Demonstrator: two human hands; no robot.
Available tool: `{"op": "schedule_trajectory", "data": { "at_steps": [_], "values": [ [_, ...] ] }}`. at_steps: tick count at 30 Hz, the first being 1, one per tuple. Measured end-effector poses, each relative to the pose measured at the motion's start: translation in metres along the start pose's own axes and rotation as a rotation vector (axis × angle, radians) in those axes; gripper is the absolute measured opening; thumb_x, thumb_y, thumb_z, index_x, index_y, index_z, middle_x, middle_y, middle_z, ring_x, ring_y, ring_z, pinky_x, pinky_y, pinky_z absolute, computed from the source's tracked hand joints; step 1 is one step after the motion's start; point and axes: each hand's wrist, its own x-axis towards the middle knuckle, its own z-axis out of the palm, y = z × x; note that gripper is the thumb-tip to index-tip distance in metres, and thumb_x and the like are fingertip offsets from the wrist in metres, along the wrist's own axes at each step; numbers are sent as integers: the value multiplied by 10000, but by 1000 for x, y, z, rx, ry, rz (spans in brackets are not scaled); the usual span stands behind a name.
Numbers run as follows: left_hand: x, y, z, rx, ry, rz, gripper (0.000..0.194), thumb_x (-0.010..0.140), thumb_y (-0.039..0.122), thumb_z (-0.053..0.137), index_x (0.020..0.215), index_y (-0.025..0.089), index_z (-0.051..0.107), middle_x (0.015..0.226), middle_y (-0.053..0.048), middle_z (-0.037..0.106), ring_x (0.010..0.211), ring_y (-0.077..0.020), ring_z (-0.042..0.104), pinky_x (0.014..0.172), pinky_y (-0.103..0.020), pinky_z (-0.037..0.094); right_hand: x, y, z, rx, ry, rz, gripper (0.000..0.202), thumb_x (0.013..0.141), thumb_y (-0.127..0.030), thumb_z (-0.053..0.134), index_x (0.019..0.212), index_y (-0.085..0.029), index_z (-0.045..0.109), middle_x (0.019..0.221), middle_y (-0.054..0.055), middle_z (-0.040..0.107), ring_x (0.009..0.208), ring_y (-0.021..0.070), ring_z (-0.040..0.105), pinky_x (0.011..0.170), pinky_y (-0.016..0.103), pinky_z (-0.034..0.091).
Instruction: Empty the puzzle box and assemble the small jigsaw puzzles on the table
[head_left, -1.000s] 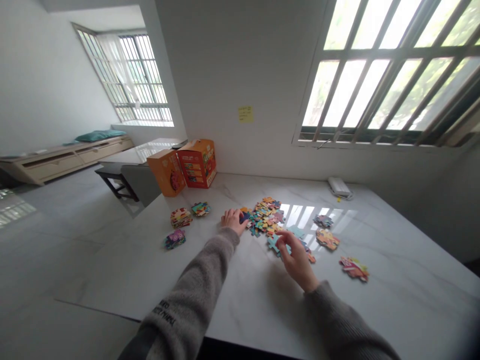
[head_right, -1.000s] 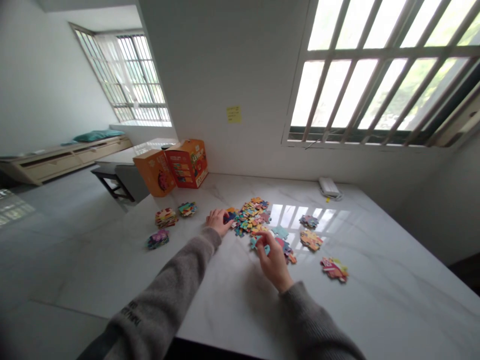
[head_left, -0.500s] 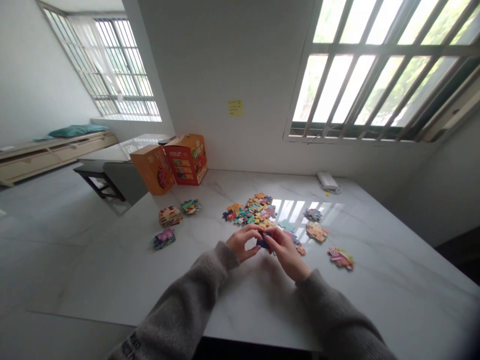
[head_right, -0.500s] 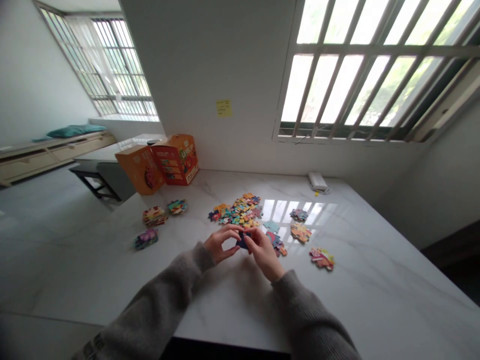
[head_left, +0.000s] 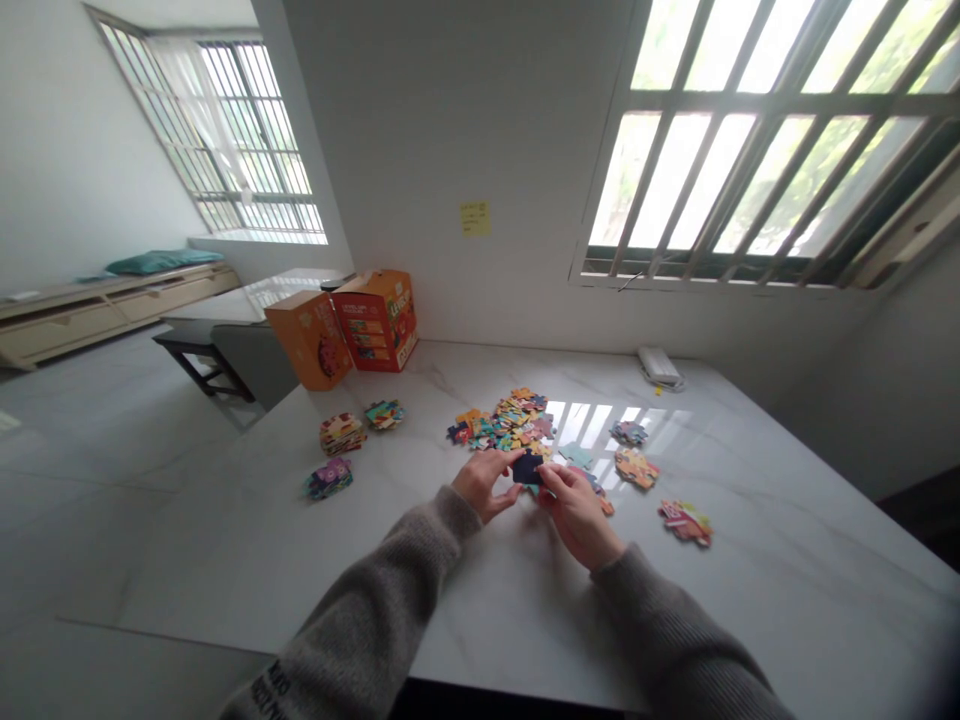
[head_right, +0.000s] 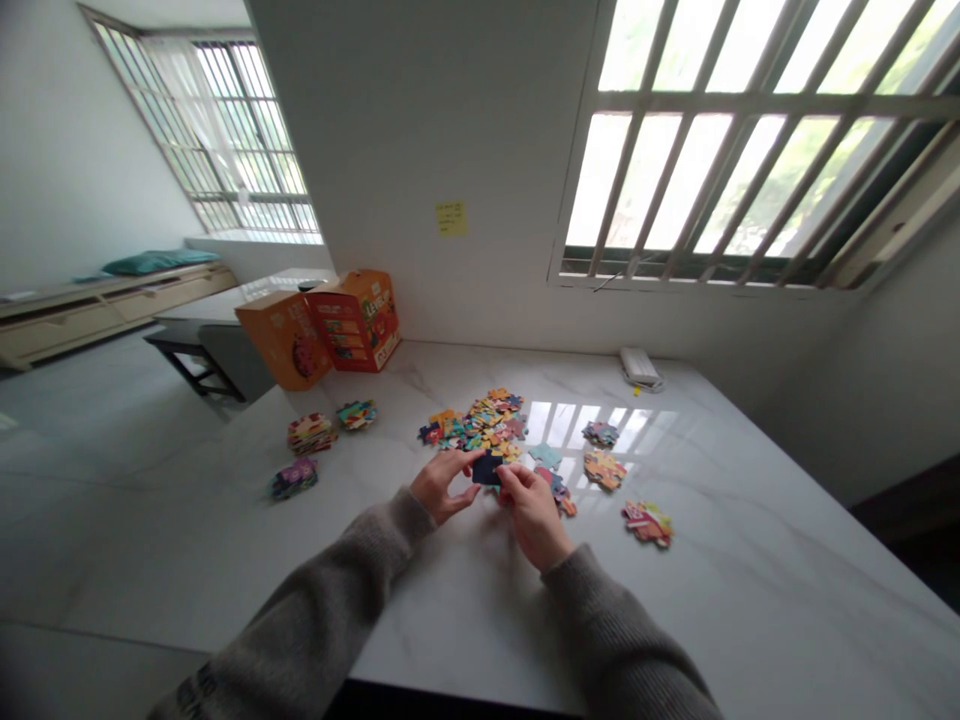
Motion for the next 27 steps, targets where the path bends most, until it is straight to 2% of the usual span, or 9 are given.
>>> {"op": "schedule_trajectory", "data": {
  "at_steps": [5,9,12,17,20,23,27],
  "values": [
    [0,-3,-8,-53,26,50,456,850,298,632,1285,188,553,1025,-84,695,939,-212,659,897,-361,525,-2,1,1,-10,-75,8,401,747,-554,735,707,-175,610,586,-19,510,528,109,421,525,259,360],
    [-10,-11,-22,-14,50,15,433,817,324,668,1220,187,583,1052,-85,709,948,-215,671,901,-359,523,-6,-5,0,-132,-115,-22,367,821,-520,657,919,-166,661,624,-18,531,545,118,455,521,256,358],
    [-37,-28,-48,98,120,-143,417,783,369,693,1147,187,601,1039,-83,700,944,-224,662,898,-373,520,-10,-14,0,-220,-133,-79,379,847,-488,622,1051,-169,641,683,-12,550,582,125,487,541,259,387],
    [-106,-71,-119,406,357,-526,356,799,397,639,1079,177,618,1071,-104,648,1039,-256,613,933,-380,508,-18,-22,3,-293,-212,-135,347,879,-459,582,1071,-172,616,701,-7,549,613,137,505,574,277,424],
    [-140,-93,-156,614,364,-757,385,786,439,631,1068,176,644,1071,-117,638,1056,-296,593,949,-427,494,-21,-23,6,-325,-240,-148,345,883,-457,576,1082,-178,614,714,-1,560,615,139,511,592,287,437],
    [-156,-105,-174,672,320,-878,391,788,462,614,1056,180,655,1085,-118,645,1078,-307,580,969,-440,480,-22,-24,6,-340,-246,-156,344,886,-461,572,1089,-186,616,709,0,568,613,144,520,605,295,443],
    [-157,-109,-173,605,265,-920,379,799,422,607,1102,194,617,1115,-100,671,1061,-270,614,952,-388,485,-19,-22,2,-328,-242,-152,349,913,-461,546,1105,-177,614,666,-4,567,611,150,524,632,305,439]
  ]
}}
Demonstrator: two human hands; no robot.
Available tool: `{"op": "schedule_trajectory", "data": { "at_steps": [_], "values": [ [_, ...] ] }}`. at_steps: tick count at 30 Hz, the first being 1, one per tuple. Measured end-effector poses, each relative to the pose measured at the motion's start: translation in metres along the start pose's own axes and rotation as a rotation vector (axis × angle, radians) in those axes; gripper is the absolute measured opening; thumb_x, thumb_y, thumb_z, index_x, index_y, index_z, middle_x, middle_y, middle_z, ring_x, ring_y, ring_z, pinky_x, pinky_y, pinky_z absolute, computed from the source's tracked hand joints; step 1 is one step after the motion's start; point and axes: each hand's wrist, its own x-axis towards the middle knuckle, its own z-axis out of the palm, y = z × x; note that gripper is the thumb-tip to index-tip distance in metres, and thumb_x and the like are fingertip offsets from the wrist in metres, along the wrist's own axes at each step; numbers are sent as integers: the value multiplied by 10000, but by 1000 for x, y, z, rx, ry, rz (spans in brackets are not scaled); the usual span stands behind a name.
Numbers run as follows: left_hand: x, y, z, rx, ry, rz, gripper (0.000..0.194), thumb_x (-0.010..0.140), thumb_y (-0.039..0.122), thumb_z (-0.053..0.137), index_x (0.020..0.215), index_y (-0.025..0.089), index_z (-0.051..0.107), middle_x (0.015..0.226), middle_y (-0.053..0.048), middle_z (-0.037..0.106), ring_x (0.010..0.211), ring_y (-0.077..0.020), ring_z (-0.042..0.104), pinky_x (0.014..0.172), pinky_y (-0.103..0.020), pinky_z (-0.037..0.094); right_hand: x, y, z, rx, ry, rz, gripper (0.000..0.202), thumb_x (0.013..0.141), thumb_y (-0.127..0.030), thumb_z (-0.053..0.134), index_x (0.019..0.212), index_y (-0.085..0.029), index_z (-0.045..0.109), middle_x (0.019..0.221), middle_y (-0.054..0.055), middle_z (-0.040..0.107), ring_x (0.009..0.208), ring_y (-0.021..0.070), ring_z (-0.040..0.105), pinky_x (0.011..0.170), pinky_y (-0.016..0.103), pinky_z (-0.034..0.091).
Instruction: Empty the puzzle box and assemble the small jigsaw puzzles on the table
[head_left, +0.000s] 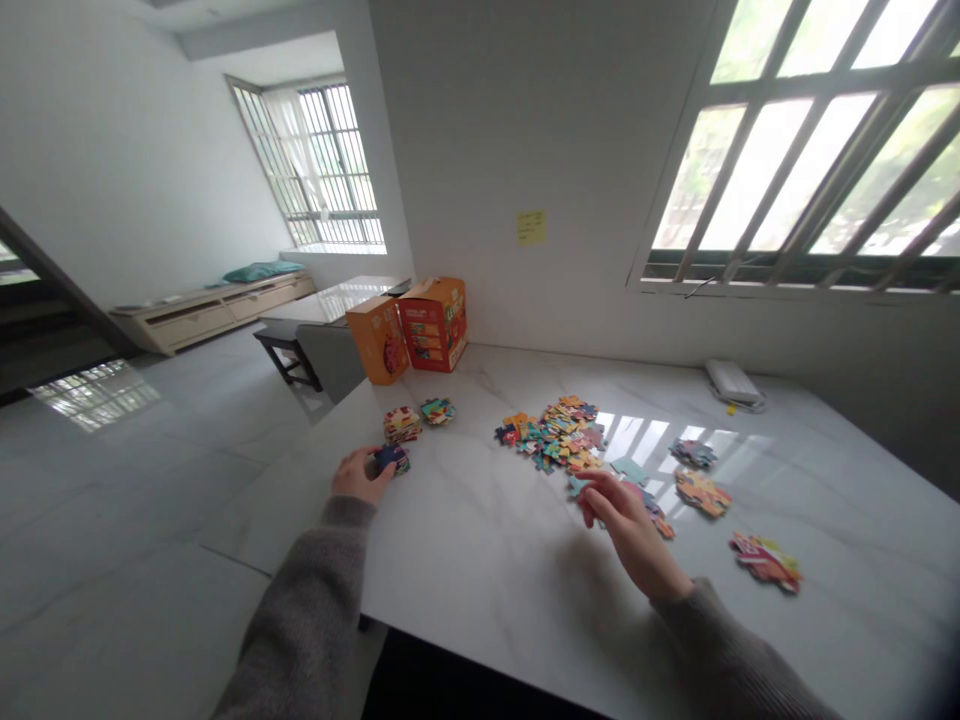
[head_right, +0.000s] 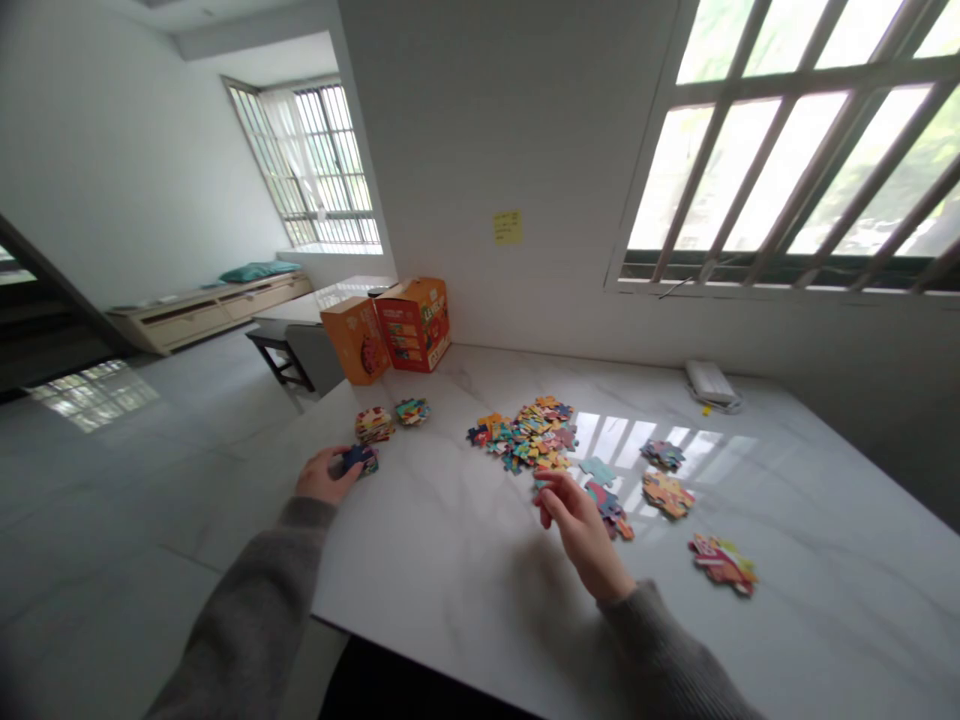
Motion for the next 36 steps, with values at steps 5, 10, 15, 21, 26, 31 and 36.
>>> {"op": "schedule_trajectory", "data": {
  "at_steps": [5,10,15,21,26,31,36],
  "values": [
    [-4,12,-2,38,-76,-6,497,786,411,638,1239,229,543,1169,-81,685,1094,-274,625,953,-396,463,1,9,-3,73,2,22,360,927,-460,543,1142,-176,593,669,-7,562,618,153,511,625,300,414],
    [-5,11,-10,101,-158,137,467,760,375,656,1220,302,618,1244,-53,649,1139,-307,582,980,-446,445,2,9,-3,82,-5,17,336,928,-442,549,1141,-186,599,680,-9,571,608,144,507,620,294,411],
    [1,-8,-14,35,-251,160,439,743,348,630,1177,288,634,1244,-39,648,1148,-284,571,1006,-419,455,2,7,-3,75,-6,11,337,924,-438,550,1139,-184,597,693,-7,563,599,142,502,615,298,416],
    [-3,-1,-15,25,-121,240,559,704,386,670,1230,244,549,1268,-95,601,1182,-310,540,1037,-455,429,3,9,-4,65,-6,21,321,925,-421,540,1133,-182,591,710,1,584,606,142,507,623,301,411],
    [-10,80,3,-165,-47,522,170,850,317,546,979,219,601,1043,-78,655,1048,-248,587,1004,-391,433,2,4,-2,71,0,20,304,916,-408,549,1112,-180,594,720,-7,573,595,131,510,613,291,409],
    [6,166,58,-139,-316,528,211,806,256,634,1014,217,621,1092,-66,652,1093,-239,562,965,-357,422,2,4,-1,58,-4,18,313,913,-419,547,1112,-180,588,708,-16,569,606,130,516,637,292,414],
    [25,187,98,-80,-312,425,214,799,321,675,988,226,642,1093,-62,651,1095,-261,539,940,-388,406,3,3,-1,49,6,33,331,899,-438,553,1102,-178,582,710,-9,573,606,137,513,625,295,410]
  ]
}}
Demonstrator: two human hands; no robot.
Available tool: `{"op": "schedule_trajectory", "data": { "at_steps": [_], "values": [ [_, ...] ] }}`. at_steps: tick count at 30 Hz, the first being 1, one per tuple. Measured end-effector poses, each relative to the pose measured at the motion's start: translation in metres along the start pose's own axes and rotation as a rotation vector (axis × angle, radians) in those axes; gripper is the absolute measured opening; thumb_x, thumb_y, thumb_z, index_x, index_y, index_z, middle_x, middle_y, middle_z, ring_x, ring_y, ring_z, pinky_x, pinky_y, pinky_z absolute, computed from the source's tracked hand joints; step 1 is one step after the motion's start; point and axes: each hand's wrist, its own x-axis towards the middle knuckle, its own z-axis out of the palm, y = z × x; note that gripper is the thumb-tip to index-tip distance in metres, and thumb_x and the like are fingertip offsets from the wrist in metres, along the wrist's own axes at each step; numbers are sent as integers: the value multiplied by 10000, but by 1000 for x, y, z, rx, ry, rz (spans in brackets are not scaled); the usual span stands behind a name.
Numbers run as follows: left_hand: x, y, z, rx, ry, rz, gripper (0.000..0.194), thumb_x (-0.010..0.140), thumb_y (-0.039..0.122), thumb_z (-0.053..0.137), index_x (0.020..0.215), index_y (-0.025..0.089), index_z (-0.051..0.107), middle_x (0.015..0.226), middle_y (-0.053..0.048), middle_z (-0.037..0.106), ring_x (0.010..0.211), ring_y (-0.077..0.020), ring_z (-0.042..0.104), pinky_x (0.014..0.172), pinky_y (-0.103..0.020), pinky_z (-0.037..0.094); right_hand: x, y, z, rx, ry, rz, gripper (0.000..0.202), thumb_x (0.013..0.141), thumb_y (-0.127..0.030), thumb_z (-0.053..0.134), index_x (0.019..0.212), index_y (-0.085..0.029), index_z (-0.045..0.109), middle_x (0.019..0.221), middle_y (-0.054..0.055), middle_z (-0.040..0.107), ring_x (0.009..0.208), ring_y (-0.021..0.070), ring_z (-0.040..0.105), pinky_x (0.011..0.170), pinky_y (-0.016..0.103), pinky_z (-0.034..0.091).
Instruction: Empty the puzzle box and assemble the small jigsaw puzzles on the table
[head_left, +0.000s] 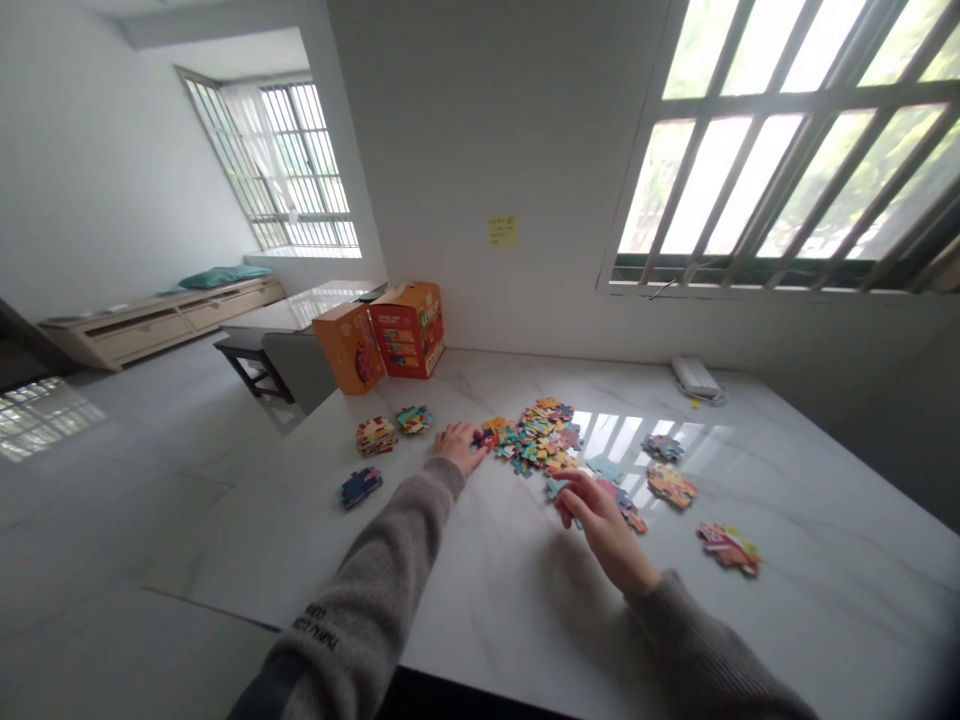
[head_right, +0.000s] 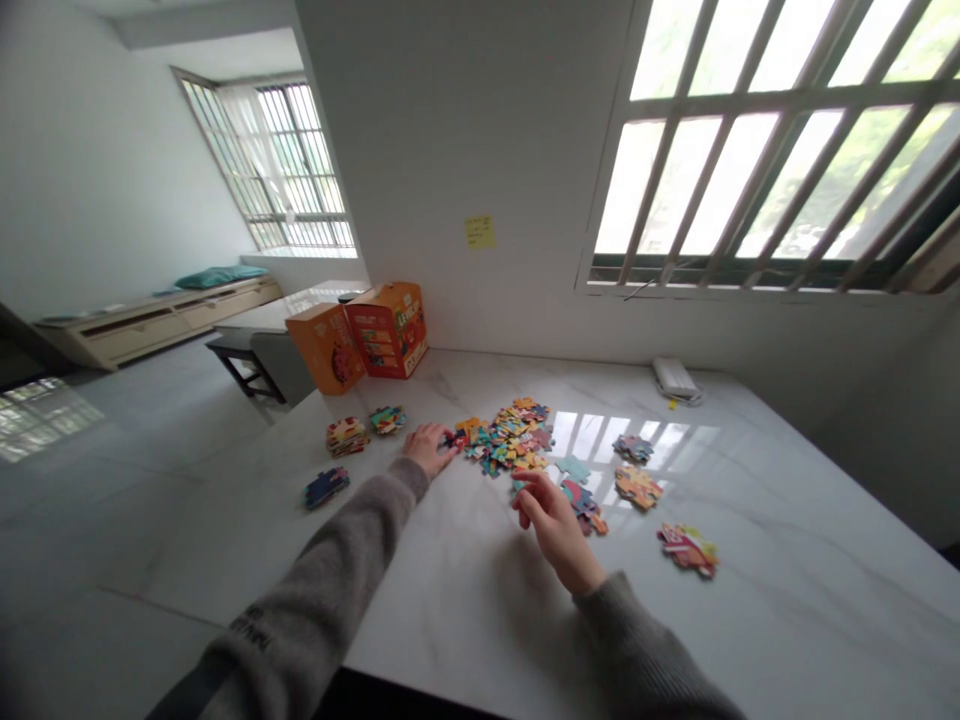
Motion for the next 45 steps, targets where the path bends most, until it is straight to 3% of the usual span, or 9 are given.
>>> {"op": "schedule_trajectory", "data": {
  "at_steps": [6,10,13,18,23,28,34,39,45],
  "values": [
    [-14,-5,-7,-258,150,244,183,709,173,698,860,190,597,987,-76,624,966,-223,596,892,-366,484,0,-3,1,-45,4,-1,326,908,-452,546,1102,-192,576,734,-3,576,622,141,516,614,285,418],
    [-42,35,-14,-545,242,622,207,743,167,680,922,191,579,1086,-103,617,1038,-218,611,926,-367,518,2,4,7,-82,18,-44,305,929,-460,526,1093,-208,579,732,-6,567,621,141,501,594,277,416],
    [-58,67,-13,-608,170,754,185,788,149,650,955,201,589,1147,-106,627,1091,-218,618,964,-372,519,6,13,11,-59,52,-95,267,925,-459,551,904,-199,607,736,6,573,641,139,499,583,268,400],
    [-62,82,-12,-731,150,643,396,842,128,585,1229,197,534,1271,-133,597,1036,-199,654,896,-360,547,11,22,10,221,125,50,324,881,-498,614,810,-183,586,681,-10,549,520,97,397,492,251,333],
    [-63,81,-13,-761,88,488,431,854,207,626,1269,212,512,974,-58,686,884,-179,668,781,-320,532,11,23,9,402,102,95,308,847,-480,672,837,-182,595,691,-6,553,568,112,456,537,256,377],
    [-65,82,-7,-636,137,584,574,795,326,720,1317,206,514,1130,-109,624,1022,-235,617,883,-391,524,8,29,11,322,85,91,389,885,-524,602,687,-194,552,600,-27,467,554,121,420,557,271,385],
    [-60,79,-14,-472,256,653,361,850,323,676,1185,204,614,1112,-95,682,1040,-231,631,939,-393,477,6,26,13,245,29,91,397,907,-551,537,729,-198,581,640,-18,475,579,135,428,572,284,388],
    [-79,37,-43,-287,334,435,160,856,337,654,954,211,649,1057,-70,723,1026,-228,644,895,-375,446,0,8,9,133,27,73,344,904,-488,545,1086,-206,620,702,-24,514,614,139,474,614,287,400],
    [-132,-83,-88,55,528,74,191,854,359,627,962,206,660,1084,-72,723,990,-245,652,925,-379,423,-7,-5,9,2,-35,23,326,921,-408,522,1146,-184,593,660,-34,501,630,141,472,655,291,400]
  ]
}}
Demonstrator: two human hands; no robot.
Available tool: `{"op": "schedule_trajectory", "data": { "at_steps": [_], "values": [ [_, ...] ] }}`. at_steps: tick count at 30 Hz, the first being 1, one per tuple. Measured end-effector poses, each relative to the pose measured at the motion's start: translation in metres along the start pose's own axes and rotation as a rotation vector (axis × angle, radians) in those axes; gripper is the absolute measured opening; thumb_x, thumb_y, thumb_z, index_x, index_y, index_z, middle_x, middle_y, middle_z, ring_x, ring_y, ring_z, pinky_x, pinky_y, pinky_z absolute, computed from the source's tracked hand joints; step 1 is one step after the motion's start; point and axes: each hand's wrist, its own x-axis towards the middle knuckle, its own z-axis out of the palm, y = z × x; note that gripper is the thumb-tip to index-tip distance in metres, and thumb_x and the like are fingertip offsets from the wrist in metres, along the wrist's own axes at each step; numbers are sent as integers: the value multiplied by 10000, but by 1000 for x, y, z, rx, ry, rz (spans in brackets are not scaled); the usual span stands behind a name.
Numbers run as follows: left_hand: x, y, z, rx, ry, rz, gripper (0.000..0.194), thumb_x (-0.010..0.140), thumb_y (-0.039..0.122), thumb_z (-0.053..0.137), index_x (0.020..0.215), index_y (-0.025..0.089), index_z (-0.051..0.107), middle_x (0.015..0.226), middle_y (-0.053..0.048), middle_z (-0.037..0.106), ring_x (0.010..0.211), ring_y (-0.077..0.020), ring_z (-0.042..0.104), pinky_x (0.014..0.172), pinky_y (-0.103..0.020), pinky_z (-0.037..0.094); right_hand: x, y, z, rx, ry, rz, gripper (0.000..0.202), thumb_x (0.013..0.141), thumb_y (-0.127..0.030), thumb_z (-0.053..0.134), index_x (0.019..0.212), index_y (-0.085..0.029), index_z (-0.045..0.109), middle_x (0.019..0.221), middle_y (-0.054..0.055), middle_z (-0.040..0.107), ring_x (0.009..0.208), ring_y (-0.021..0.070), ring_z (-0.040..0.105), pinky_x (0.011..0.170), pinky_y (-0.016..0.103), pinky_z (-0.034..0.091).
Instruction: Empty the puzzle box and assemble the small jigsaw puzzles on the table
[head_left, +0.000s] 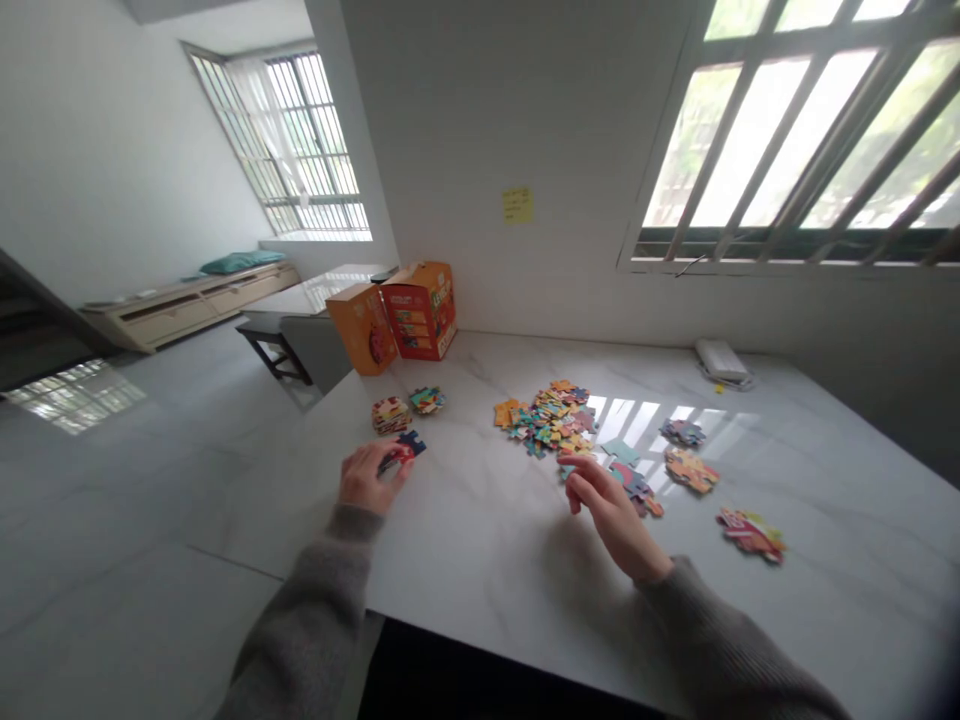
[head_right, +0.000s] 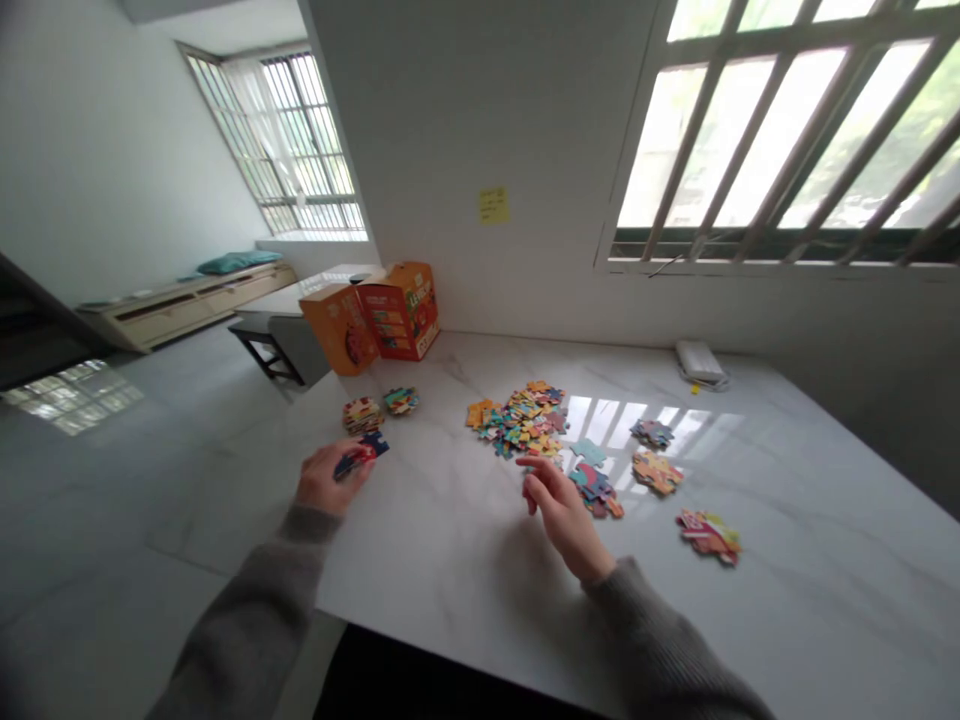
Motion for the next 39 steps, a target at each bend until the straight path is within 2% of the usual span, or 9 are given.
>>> {"op": "schedule_trajectory", "data": {
  "at_steps": [5,9,15,18,22,27,33,36,39],
  "values": [
    [-10,-49,-14,196,-23,-132,221,856,371,599,977,199,667,1045,-79,729,985,-259,638,936,-381,407,0,-1,3,-13,1,-20,317,913,-405,529,1133,-186,594,661,-33,508,611,142,480,634,294,402],
    [-11,-46,-7,228,-116,-123,190,859,337,570,964,211,665,1052,-76,712,1011,-275,610,933,-401,402,4,-2,-10,-43,94,-81,297,909,-409,522,1094,-197,616,637,-29,511,595,153,482,611,301,396],
    [-8,-34,-4,172,-83,-110,187,834,331,570,924,202,672,1180,-117,616,1100,-315,538,958,-456,421,16,7,-62,-342,503,-201,257,909,-358,481,1045,-194,626,674,-2,542,621,173,500,619,311,403],
    [0,-3,9,9,-126,-10,168,839,307,557,921,207,664,1074,-95,649,1029,-283,574,953,-438,434,22,21,-68,-735,434,-249,265,909,-372,498,1024,-185,647,762,47,609,751,217,557,738,353,417],
    [12,73,43,-265,-324,157,155,853,261,544,953,209,650,988,-67,686,966,-247,610,904,-403,453,23,35,-44,-1157,257,-231,458,838,-487,627,1198,-204,606,1027,116,637,974,294,547,846,399,386],
    [27,154,93,-556,-537,228,217,821,230,606,1033,201,644,928,-56,697,897,-219,641,851,-362,492,19,34,-26,-1333,173,-206,415,843,-474,634,1175,-226,622,1051,118,634,1019,310,525,856,408,357],
    [29,180,118,-740,-527,119,309,840,214,583,1148,190,599,895,-49,674,816,-184,635,779,-330,506,24,28,-35,-1080,287,-259,269,965,-391,464,928,-230,675,886,94,654,872,245,546,808,378,362],
    [25,182,117,-923,-543,-55,400,860,304,612,1236,191,537,886,-40,672,774,-162,635,679,-286,500,24,25,-31,-604,367,-211,417,979,-492,419,737,-217,617,701,48,580,687,197,511,673,332,380],
    [26,185,115,-1219,-551,-265,406,868,452,612,1148,164,555,841,-44,671,719,-150,644,633,-271,499,21,21,-18,-80,269,-72,431,931,-572,486,712,-209,565,568,-16,487,528,143,427,537,287,348]
  ]
}}
